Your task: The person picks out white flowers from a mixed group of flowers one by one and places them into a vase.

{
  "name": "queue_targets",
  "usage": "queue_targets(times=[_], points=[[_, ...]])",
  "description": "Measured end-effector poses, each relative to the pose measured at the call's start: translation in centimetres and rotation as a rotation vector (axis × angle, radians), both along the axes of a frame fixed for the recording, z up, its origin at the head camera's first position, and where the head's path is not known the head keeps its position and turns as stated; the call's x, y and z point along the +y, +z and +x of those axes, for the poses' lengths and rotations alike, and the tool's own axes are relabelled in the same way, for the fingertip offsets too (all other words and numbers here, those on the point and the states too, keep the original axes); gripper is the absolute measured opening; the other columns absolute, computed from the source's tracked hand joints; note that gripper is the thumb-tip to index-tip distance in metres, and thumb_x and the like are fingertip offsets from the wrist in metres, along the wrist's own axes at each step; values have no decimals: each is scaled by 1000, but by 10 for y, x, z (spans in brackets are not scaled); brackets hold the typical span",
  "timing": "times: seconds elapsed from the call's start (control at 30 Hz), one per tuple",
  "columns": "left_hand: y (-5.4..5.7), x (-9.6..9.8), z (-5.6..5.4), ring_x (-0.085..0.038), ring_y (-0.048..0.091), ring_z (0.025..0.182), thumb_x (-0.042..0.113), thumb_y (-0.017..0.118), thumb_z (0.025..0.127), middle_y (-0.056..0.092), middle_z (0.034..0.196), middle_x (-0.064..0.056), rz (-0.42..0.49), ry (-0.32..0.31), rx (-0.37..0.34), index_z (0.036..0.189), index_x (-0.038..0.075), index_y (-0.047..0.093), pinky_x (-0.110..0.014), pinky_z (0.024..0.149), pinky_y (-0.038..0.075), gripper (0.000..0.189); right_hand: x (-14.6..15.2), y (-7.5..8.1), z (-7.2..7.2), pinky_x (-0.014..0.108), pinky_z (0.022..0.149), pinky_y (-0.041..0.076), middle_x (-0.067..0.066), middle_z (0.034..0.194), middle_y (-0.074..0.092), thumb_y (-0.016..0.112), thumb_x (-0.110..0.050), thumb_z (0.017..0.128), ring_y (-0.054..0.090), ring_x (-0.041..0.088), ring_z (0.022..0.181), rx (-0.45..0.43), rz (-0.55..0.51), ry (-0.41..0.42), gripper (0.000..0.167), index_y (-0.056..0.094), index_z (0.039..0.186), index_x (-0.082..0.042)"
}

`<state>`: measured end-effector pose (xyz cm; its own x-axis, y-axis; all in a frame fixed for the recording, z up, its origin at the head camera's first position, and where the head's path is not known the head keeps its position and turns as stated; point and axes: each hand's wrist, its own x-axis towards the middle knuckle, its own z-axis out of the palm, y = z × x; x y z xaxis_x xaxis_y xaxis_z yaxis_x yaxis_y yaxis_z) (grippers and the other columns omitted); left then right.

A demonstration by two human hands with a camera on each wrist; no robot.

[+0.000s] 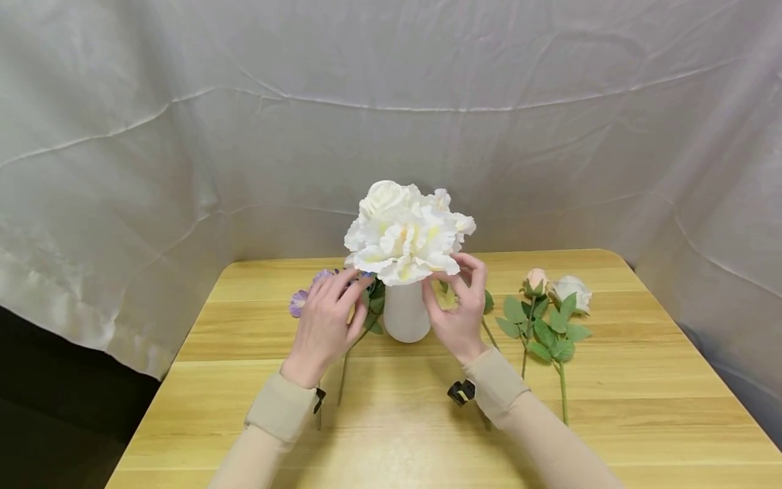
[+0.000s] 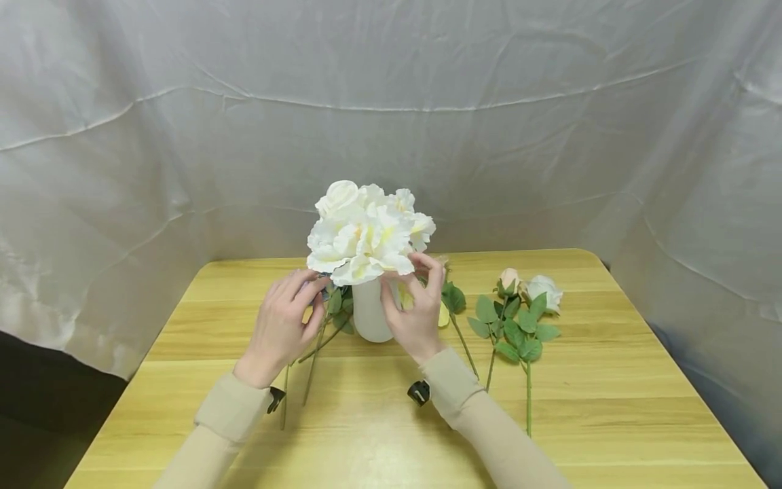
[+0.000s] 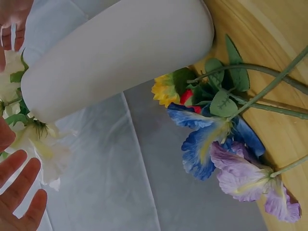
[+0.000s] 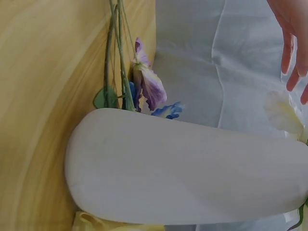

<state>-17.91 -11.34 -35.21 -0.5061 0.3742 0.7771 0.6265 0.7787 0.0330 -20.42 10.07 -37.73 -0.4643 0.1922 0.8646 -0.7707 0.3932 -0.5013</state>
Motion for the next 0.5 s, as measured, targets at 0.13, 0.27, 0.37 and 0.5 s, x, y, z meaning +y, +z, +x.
queue_targets(times=[0.13, 0.27, 0.37, 0.5], points=[[-3, -1, 1, -31, 68, 102, 5, 60, 89, 69, 123, -12, -12, -9, -22, 117, 9, 71, -45, 90, 56, 30, 6, -3, 2, 19, 92, 45, 30, 117, 51, 73, 5, 81, 51, 18, 114, 11, -14, 18, 7, 69, 86, 1], [-7, -1, 3, -32, 68, 105, 4, 59, 89, 69, 124, -13, -16, -23, -36, 116, 8, 71, -45, 93, 56, 30, 13, -6, 6, 19, 92, 47, 30, 112, 52, 70, 8, 82, 53, 17, 108, 4, -8, 52, 8, 69, 88, 4], [-9, -1, 4, -32, 68, 106, 3, 60, 88, 69, 125, -14, -16, -29, -35, 116, 7, 71, -46, 93, 56, 30, 19, -10, 9, 17, 89, 48, 29, 108, 54, 69, 11, 83, 55, 17, 101, -9, 2, 83, 9, 69, 91, 5], [-12, -1, 6, -32, 68, 106, 3, 63, 87, 69, 125, -14, -15, -29, -43, 116, 7, 71, -46, 92, 57, 31, 27, -14, 12, 15, 83, 51, 27, 105, 57, 67, 13, 83, 57, 15, 98, -47, 6, 116, 12, 69, 93, 6]])
